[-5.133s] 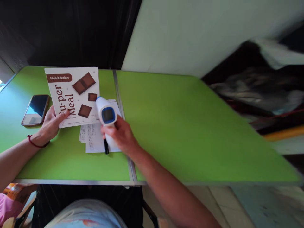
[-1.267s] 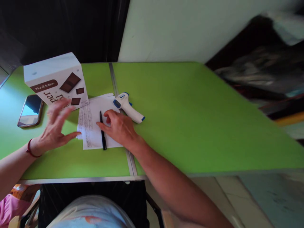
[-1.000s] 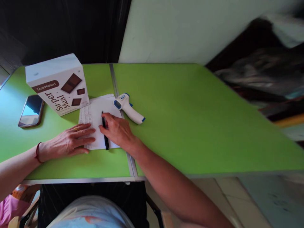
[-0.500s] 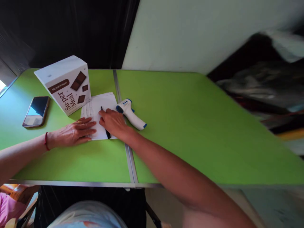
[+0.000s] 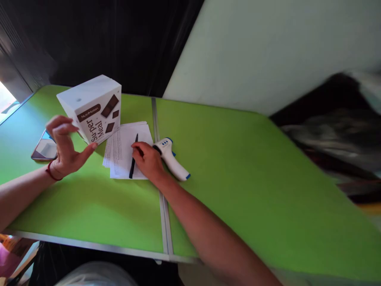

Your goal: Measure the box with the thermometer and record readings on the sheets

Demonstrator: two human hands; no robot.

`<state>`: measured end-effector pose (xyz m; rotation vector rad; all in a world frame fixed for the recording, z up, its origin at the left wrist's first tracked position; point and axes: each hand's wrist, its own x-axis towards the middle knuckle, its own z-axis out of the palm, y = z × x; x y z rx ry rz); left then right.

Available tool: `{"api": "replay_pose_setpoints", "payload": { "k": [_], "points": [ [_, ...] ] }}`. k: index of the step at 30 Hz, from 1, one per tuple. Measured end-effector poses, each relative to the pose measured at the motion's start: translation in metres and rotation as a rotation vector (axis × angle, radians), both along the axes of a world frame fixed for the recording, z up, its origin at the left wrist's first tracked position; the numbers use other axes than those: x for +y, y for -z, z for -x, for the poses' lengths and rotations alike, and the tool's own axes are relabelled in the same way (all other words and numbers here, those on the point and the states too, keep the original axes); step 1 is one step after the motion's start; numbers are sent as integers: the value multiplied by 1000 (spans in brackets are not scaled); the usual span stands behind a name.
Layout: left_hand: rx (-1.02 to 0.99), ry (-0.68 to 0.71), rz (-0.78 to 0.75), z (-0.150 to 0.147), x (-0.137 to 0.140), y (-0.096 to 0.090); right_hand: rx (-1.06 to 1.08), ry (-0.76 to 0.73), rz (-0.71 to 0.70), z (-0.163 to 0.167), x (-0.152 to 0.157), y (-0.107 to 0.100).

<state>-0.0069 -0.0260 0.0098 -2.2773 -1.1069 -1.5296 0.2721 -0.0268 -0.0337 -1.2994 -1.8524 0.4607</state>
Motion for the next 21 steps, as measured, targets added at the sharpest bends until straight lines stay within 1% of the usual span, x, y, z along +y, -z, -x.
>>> {"api": "replay_pose_setpoints", "payload": {
  "k": [1, 3, 5, 7, 9, 11, 14, 16, 19, 21],
  "points": [
    [-76, -68, 12, 1, 5, 1, 48, -8, 14, 1, -1, 1],
    [-198, -133, 103, 4, 18, 7, 125, -34, 30, 2, -2, 2],
    [-292, -142, 329, 6, 30, 17, 168, -68, 30, 3, -2, 4],
    [-339, -134, 551, 8, 36, 26, 174, -95, 21, 2, -1, 5],
    [-383, -101, 676, 9, 38, 32, 158, -115, 18, 2, -1, 6],
    [-456, -59, 704, 10, 39, 34, 132, -117, 27, 3, -1, 6],
    [-599, 14, 678, 11, 41, 35, 91, -97, 60, 6, -4, 4],
    [-650, 114, 676, 11, 44, 34, 87, -89, 76, 8, -6, 3],
    [-595, 287, 674, 10, 48, 29, 108, -86, 90, 12, -9, 2],
    [-530, 372, 668, 7, 50, 25, 116, -85, 89, 14, -12, -1]
  ]
}}
